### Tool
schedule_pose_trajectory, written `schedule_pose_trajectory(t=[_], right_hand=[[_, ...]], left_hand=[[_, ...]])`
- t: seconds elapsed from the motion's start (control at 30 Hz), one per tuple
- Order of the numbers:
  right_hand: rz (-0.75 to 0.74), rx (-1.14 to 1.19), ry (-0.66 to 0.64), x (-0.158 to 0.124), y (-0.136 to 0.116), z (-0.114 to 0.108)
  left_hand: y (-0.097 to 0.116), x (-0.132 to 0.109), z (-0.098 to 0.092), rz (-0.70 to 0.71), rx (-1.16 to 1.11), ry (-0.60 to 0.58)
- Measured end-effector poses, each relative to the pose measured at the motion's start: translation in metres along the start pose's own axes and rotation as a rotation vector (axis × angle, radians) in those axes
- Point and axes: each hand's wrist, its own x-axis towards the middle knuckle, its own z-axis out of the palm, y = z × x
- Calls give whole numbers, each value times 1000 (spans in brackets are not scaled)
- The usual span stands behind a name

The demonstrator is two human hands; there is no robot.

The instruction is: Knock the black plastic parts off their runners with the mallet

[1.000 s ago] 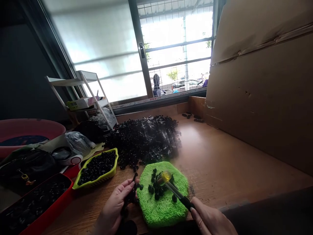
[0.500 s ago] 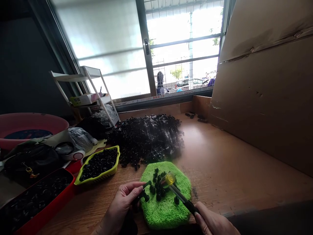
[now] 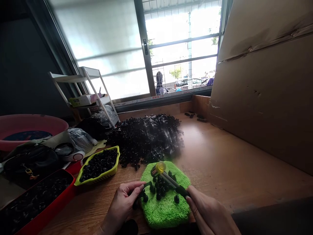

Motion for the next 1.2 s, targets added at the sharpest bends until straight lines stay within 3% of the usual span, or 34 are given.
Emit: schedule_pose_trajectory(t=[0.13,0.33,0.47,0.6,0.87,0.97,1.07,1.2], right_hand=[[-47,20,-21,13,-5,2],[-13,-298,-320,20,-5,14],[-28,-175,-247,18,-4,17],[4,-305,-314,17,3,21],[-84,-34,-113,23,-18,-9],[-85,-107,-151,21,-10,1],[-33,-279,-282,17,2,16],[-18,-191,-245,15,5,22]], left_hand=[[1,3,-4,72,180,-17],[12,4,-6,107,500,-81],[21,3,-5,89,615,-91],[29,1,-3,81,738,-112],[35,-1,-2,88,873,-87],[35,-1,-1,112,901,-92],[35,-2,-1,132,937,-91],[35,-1,-1,140,919,-93]])
